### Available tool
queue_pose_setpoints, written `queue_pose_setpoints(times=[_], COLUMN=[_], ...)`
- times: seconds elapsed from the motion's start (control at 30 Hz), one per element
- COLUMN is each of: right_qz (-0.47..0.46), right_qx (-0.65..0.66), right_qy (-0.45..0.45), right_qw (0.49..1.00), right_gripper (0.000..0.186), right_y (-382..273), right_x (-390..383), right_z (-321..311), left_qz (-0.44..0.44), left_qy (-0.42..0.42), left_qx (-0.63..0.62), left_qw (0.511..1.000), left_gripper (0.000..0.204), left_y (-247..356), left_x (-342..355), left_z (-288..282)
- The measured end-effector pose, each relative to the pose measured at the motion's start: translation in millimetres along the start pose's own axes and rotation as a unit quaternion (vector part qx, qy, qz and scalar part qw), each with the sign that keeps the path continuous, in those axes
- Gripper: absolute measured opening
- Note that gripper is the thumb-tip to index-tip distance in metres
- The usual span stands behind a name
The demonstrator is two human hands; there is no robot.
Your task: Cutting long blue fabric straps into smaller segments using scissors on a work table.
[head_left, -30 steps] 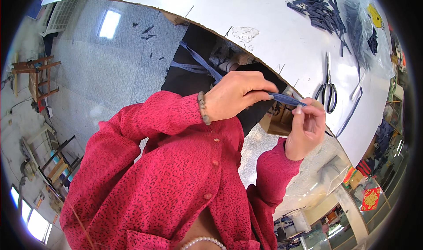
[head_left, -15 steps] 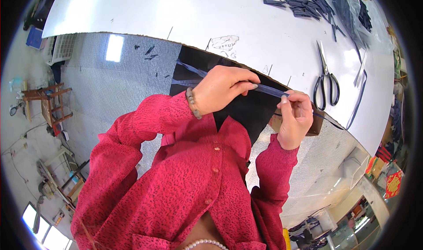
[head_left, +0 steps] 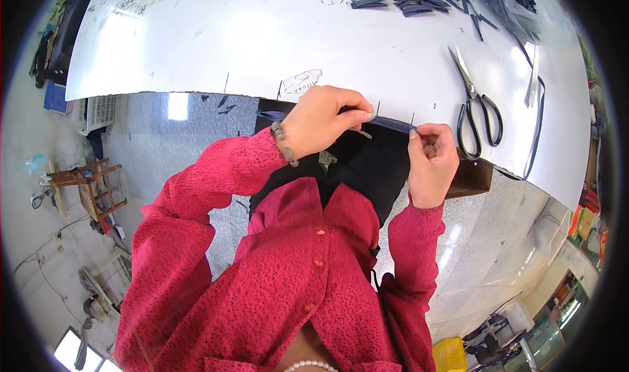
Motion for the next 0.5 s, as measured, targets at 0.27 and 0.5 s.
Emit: queue_pose_setpoints(times=[0.27, 0.5], right_qz=[-0.078, -0.066], right_qx=[-0.195, -0.18], right_qy=[-0.009, -0.002], right_qw=[0.978, 0.982], right_gripper=[0.022, 0.025], right_y=[-12, -21], right_x=[8, 13], right_z=[8, -7], left_qz=[0.088, 0.08], left_qy=[0.05, 0.041], left_qx=[0.152, 0.159], left_qw=[0.983, 0.983], left_gripper=[0.016, 0.016], left_y=[12, 11], left_x=[8, 13], left_z=[5, 6])
Point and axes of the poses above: each hand's wrist, its own x-axis towards the middle knuckle, its own z-axis out of the palm, y = z × x, the point moved 7 cm from there along x, towards the middle knuckle, and after that the axes turned 10 degrees about y, right-handed, at the moved point
